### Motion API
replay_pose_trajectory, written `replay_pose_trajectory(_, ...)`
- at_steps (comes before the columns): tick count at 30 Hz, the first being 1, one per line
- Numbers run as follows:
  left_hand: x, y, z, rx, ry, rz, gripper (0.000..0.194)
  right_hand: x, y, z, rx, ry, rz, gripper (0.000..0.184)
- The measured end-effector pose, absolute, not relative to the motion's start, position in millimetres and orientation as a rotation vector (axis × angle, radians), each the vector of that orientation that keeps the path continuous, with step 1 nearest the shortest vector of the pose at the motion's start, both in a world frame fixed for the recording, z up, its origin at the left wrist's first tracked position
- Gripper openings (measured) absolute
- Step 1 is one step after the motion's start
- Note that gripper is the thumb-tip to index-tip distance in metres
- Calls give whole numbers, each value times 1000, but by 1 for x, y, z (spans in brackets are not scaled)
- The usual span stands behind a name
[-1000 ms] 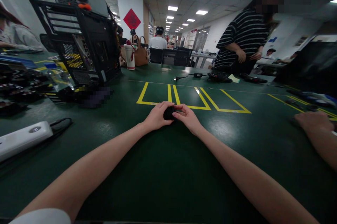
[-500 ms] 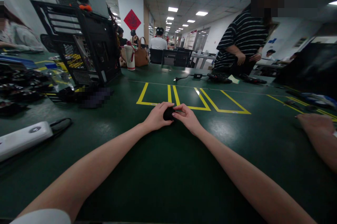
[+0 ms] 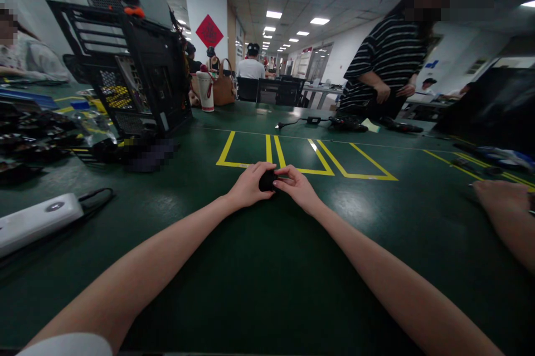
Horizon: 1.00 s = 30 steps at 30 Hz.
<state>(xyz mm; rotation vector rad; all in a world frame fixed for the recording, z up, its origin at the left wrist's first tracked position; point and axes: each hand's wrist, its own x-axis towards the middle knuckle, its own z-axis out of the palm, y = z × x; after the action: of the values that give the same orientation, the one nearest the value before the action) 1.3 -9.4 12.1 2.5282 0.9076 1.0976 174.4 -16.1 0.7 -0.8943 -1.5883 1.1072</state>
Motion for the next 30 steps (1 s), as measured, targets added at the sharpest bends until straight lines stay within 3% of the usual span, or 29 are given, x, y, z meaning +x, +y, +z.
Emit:
replay_pose_trajectory(5,1,-11,14,2522,910,1080,55,176,-17,1,-906,-1615,1157,33)
replay_pose_trajectory(13,2,-8,11,2533,919,1104,56,173,-17,1,-883,-1586,1072,20)
replay_pose_trajectory(19,1,-10,12,2533,913,1094,55,175,-16,1,-931,-1609,1131,32)
replay_pose_trajectory(26,2,-8,11,2534,917,1105,56,174,-18,0,-870,-1601,1100,20)
replay_pose_trajectory(30,2,-8,12,2525,918,1097,56,175,-16,1,-918,-1595,1084,30)
